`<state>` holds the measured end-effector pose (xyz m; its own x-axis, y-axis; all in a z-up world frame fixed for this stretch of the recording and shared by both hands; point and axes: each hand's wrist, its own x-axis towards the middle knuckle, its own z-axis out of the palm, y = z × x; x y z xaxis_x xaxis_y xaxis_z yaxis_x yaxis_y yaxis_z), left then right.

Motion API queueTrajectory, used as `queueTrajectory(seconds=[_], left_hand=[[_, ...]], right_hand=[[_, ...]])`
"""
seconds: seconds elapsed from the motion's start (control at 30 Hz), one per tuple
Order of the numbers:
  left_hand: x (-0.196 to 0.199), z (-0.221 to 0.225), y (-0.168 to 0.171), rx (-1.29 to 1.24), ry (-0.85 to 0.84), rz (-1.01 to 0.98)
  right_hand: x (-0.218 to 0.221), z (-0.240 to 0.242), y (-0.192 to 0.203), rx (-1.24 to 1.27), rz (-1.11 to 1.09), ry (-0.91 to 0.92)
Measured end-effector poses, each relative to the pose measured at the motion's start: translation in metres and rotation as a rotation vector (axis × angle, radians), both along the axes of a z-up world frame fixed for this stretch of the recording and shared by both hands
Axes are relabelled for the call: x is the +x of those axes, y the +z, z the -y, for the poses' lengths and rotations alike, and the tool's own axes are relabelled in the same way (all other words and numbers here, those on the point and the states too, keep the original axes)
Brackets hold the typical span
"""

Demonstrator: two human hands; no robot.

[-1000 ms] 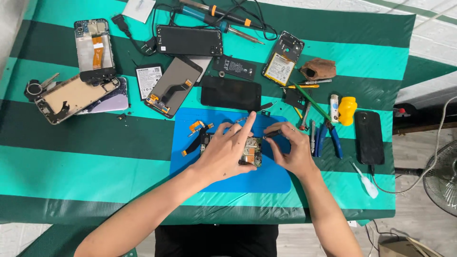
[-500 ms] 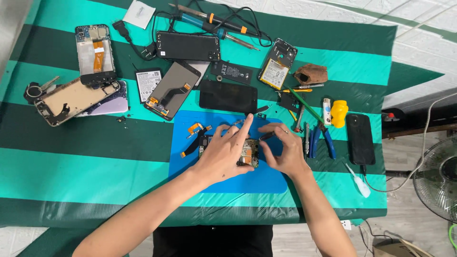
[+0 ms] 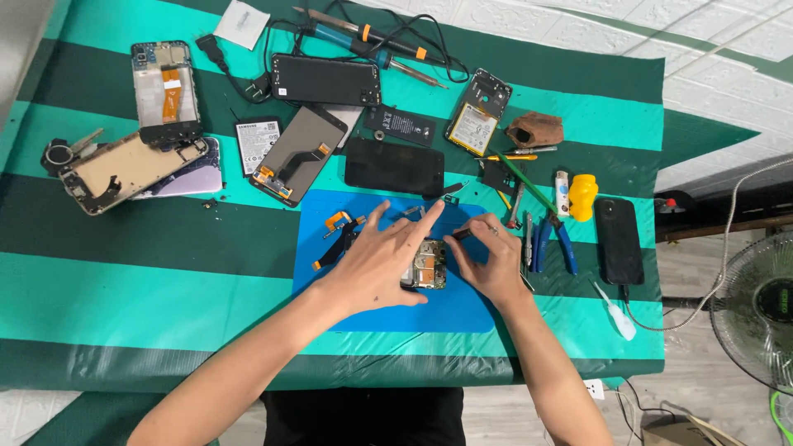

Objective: Assembling internal mobile phone components and connecting delicate ribbon cables on a repair bench

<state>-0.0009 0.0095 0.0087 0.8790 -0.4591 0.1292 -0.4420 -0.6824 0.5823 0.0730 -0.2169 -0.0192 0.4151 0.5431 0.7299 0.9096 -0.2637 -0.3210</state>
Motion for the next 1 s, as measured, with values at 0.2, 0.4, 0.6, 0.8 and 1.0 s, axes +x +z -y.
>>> queueTrajectory(seconds=[0.2, 0.4, 0.6, 0.8, 1.0], left_hand=[[0.005, -0.046, 0.044, -0.218, 0.136, 0.190], [0.019, -0.091, 0.018, -0.048, 0.386, 0.296], [0.023, -0.086, 0.001, 0.308, 0.431, 0.223], [0.030, -0.090, -0.027, 0.407, 0.372, 0.302], [0.038, -0.097, -0.042, 0.472, 0.237, 0.431]], right_hand=[[0.000, 0.011, -0.015, 0.042, 0.007, -0.011], [-0.002, -0.003, 0.012, 0.034, 0.035, 0.035], [-0.004, -0.005, 0.004, 0.036, 0.027, 0.047], [-0.007, -0.004, -0.002, 0.031, -0.055, -0.005], [-0.003, 0.001, -0.007, 0.028, -0.064, -0.015]])
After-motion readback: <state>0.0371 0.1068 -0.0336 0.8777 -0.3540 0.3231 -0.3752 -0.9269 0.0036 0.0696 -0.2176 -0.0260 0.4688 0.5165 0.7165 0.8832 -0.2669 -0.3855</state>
